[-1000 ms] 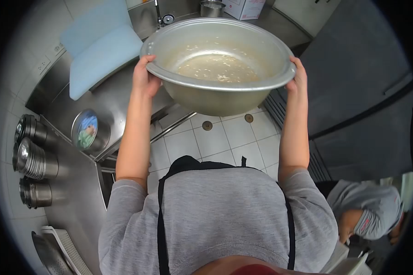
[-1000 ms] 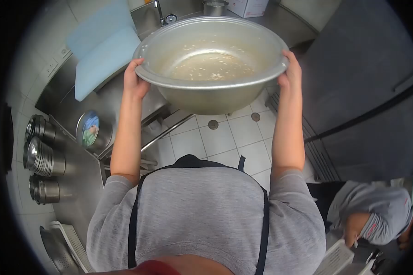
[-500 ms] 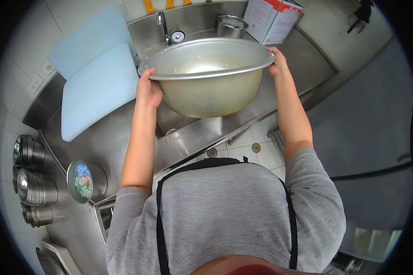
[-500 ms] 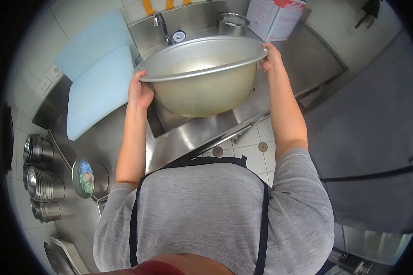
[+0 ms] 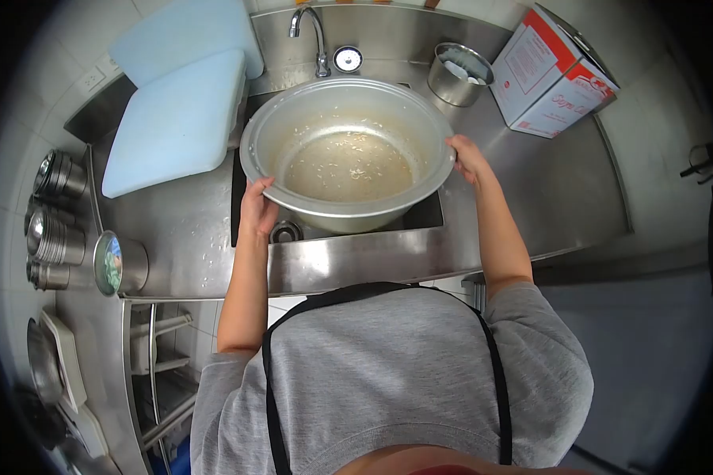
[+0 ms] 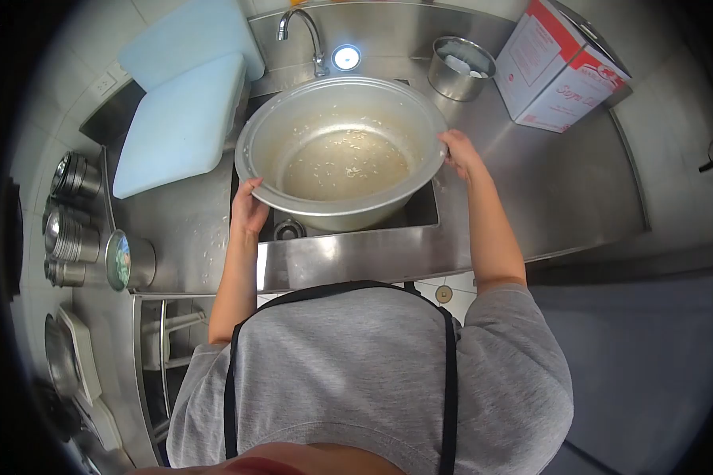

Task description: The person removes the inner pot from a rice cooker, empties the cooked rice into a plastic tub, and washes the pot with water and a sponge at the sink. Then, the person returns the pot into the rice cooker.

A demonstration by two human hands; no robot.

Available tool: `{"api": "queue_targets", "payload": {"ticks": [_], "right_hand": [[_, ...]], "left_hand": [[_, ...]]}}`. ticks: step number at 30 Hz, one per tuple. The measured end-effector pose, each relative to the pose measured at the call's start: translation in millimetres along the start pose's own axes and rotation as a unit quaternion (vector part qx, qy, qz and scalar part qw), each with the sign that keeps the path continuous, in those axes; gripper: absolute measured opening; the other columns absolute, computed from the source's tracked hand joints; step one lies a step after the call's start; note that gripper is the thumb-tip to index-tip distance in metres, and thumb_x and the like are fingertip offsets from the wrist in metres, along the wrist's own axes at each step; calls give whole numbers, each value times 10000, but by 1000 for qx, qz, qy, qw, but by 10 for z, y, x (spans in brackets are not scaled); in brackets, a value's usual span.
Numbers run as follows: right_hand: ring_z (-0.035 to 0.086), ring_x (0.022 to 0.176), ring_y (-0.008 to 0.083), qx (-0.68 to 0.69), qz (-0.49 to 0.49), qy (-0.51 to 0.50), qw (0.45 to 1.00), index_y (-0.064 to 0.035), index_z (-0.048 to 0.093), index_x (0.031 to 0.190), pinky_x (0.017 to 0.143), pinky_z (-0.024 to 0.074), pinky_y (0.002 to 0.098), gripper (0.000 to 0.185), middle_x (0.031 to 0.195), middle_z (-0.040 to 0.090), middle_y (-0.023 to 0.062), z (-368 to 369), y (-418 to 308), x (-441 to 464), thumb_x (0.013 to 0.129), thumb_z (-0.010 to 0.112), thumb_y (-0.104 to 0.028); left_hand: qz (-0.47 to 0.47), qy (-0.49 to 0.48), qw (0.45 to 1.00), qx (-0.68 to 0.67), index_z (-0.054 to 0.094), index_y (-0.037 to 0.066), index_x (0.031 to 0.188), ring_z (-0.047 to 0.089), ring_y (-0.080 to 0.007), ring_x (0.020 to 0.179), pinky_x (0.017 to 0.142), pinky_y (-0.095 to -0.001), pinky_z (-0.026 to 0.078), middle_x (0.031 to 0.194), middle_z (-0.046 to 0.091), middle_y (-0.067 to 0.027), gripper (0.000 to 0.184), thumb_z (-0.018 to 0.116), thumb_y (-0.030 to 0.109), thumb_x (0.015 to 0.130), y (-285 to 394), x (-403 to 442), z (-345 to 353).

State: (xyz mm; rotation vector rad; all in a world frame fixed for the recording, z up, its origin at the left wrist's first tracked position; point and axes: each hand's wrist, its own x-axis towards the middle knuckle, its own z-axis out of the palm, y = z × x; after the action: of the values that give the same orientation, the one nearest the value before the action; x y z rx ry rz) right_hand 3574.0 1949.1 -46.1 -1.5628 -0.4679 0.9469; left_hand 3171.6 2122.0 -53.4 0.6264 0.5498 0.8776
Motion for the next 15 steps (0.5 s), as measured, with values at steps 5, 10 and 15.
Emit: {"api": "queue_targets", "payload": {"ticks": [5,10,15], "right_hand": [[394,455,59,-137,19,-24,990,-85,499,759,400,330,210,159,593,458,-32,4,150,-84,798,582,-214],[455,457,89,-239,17,-14,971,-28,501,759,406,377,233,222,583,495,14,-36,280,-38,731,618,-214],[539,487,127,-380,39,-31,924,10,526,777,410,406,251,264,600,546,68,-11,155,106,714,623,-227]], "left_hand": [[-12,5,999,51,336,75,1299,454,-269,1134,989,-398,361,1233,460,-109,615,560,22,729,-184,-130,-127],[-55,23,996,73,289,94,1329,464,-252,1129,960,-351,397,1240,454,-105,673,558,-50,729,-254,-164,-230],[-112,60,985,117,306,95,1311,495,-242,1100,923,-335,436,1210,480,-100,648,558,-67,737,-259,-156,-375]]}}
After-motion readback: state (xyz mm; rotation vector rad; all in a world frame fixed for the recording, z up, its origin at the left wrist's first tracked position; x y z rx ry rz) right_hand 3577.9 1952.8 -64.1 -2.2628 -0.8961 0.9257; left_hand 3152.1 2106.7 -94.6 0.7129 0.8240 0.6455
